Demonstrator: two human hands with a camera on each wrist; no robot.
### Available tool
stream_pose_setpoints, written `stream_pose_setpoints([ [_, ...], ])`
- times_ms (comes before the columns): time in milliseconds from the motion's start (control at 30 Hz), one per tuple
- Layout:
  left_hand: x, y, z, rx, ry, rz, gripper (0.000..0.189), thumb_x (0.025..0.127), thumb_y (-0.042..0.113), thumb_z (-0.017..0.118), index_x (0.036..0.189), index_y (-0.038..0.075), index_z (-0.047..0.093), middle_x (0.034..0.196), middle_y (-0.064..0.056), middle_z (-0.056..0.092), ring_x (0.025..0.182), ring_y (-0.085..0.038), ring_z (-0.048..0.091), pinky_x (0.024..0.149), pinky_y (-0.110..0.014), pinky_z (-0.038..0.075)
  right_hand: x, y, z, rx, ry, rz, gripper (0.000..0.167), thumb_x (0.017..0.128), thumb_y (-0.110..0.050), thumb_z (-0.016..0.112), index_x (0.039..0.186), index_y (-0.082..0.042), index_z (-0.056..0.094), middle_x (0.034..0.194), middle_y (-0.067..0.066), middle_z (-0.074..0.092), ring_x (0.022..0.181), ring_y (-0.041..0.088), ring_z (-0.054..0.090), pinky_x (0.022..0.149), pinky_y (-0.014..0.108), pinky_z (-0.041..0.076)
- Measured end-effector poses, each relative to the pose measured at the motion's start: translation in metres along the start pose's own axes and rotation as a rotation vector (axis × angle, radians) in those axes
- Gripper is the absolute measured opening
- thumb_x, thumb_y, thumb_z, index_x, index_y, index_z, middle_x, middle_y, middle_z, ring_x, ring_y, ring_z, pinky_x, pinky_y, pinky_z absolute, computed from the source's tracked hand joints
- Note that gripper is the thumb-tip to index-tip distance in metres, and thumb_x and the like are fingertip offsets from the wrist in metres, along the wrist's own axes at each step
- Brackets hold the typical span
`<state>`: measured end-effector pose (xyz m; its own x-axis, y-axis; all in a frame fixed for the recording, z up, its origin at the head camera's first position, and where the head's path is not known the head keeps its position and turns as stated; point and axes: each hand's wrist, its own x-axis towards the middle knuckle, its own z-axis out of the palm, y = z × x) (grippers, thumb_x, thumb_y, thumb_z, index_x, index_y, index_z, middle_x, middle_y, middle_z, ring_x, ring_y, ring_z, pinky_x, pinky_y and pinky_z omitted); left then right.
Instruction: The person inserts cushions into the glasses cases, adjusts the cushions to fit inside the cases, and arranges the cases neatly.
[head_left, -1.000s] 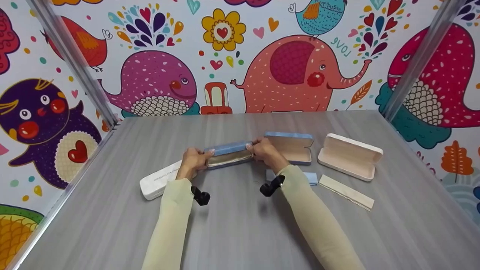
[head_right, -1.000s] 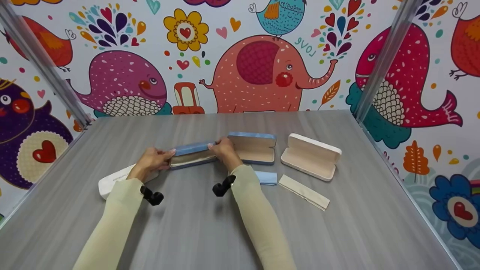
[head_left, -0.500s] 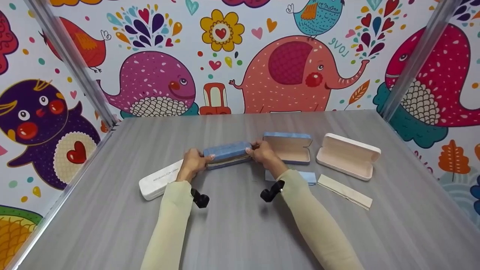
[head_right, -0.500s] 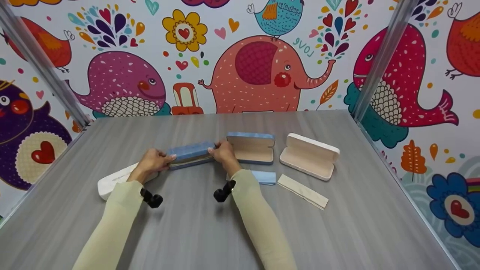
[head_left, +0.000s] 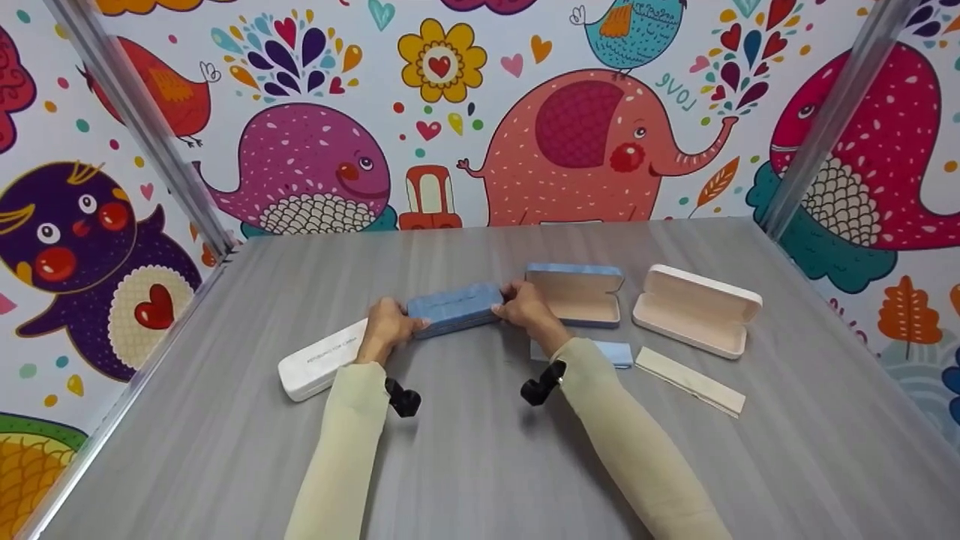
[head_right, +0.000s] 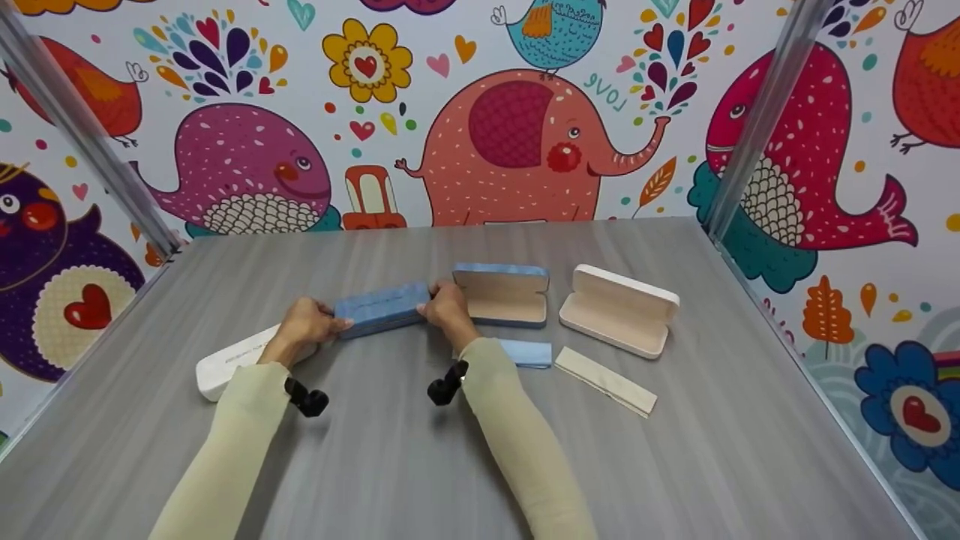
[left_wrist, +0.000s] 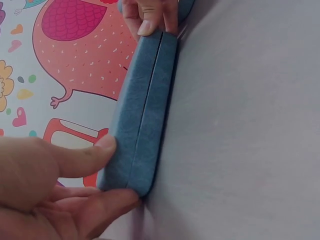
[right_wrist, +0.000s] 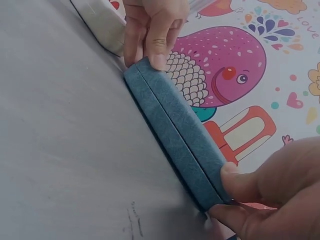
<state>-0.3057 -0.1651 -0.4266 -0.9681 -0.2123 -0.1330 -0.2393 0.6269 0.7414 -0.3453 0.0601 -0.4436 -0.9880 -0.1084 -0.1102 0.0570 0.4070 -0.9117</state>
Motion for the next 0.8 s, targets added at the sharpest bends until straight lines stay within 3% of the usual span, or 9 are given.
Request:
stream_pose_setpoints([
  [100,0.000,0.001,0.001,-0.005,-0.001,-0.023,0.029,0.083,0.012,0.081,0.077,0.005,0.054,0.069,-0.003,0.049,0.052,-0.013,0.046,0.045,-0.024,0.035,0.000,-0.002,-0.001,-0.032,0.002,0.000,0.025,0.090,0.001,0.070,0.112,0.001,0.057,0.110,0.013,0.057,0.088,0.019,0.056,0.075,0.031,0.057],
  [200,-0.001,0.002,0.003,-0.010,0.003,-0.042,0.025,0.085,0.011,0.080,0.096,-0.004,0.064,0.085,-0.010,0.059,0.062,-0.016,0.052,0.050,-0.024,0.039,0.001,-0.004,-0.001,-0.057,0.000,0.008,0.028,0.089,0.001,0.071,0.113,0.002,0.057,0.111,0.014,0.058,0.083,0.018,0.056,0.071,0.028,0.055],
  [300,-0.004,0.006,0.003,-0.019,0.001,-0.051,0.045,0.087,0.010,0.078,0.124,-0.008,0.060,0.116,-0.021,0.064,0.088,-0.023,0.061,0.072,-0.030,0.053,0.002,-0.007,-0.003,-0.102,0.002,0.028,0.032,0.088,-0.001,0.073,0.116,0.003,0.058,0.115,0.018,0.061,0.083,0.019,0.056,0.074,0.030,0.055],
  [400,-0.006,0.008,0.003,-0.028,-0.006,-0.049,0.059,0.088,0.010,0.076,0.139,-0.008,0.051,0.141,-0.026,0.055,0.115,-0.030,0.057,0.100,-0.041,0.051,0.002,-0.010,-0.004,-0.165,0.001,0.045,0.035,0.089,-0.004,0.073,0.120,0.003,0.058,0.120,0.021,0.062,0.090,0.021,0.058,0.083,0.035,0.055],
  [500,-0.008,0.010,0.003,-0.022,-0.009,-0.035,0.061,0.088,0.009,0.075,0.140,-0.009,0.049,0.144,-0.028,0.052,0.129,-0.035,0.053,0.112,-0.046,0.044,0.002,-0.012,-0.005,-0.187,-0.011,0.044,0.040,0.090,-0.005,0.072,0.126,0.003,0.057,0.128,0.021,0.062,0.107,0.028,0.061,0.095,0.040,0.053],
  [633,-0.013,0.016,0.003,0.039,0.015,0.003,0.060,0.087,0.009,0.073,0.138,-0.011,0.050,0.142,-0.030,0.053,0.132,-0.039,0.052,0.114,-0.047,0.042,0.000,-0.014,-0.006,-0.161,-0.046,0.022,0.048,0.091,-0.005,0.070,0.135,0.003,0.054,0.140,0.022,0.057,0.130,0.033,0.054,0.108,0.043,0.048],
  [800,-0.019,0.026,0.000,0.101,0.070,0.023,0.059,0.091,0.013,0.069,0.142,-0.007,0.048,0.145,-0.026,0.052,0.135,-0.039,0.050,0.114,-0.048,0.042,-0.008,-0.021,-0.011,-0.096,-0.096,0.009,0.048,0.094,-0.008,0.067,0.138,0.000,0.054,0.145,0.021,0.053,0.128,0.032,0.056,0.105,0.044,0.050],
])
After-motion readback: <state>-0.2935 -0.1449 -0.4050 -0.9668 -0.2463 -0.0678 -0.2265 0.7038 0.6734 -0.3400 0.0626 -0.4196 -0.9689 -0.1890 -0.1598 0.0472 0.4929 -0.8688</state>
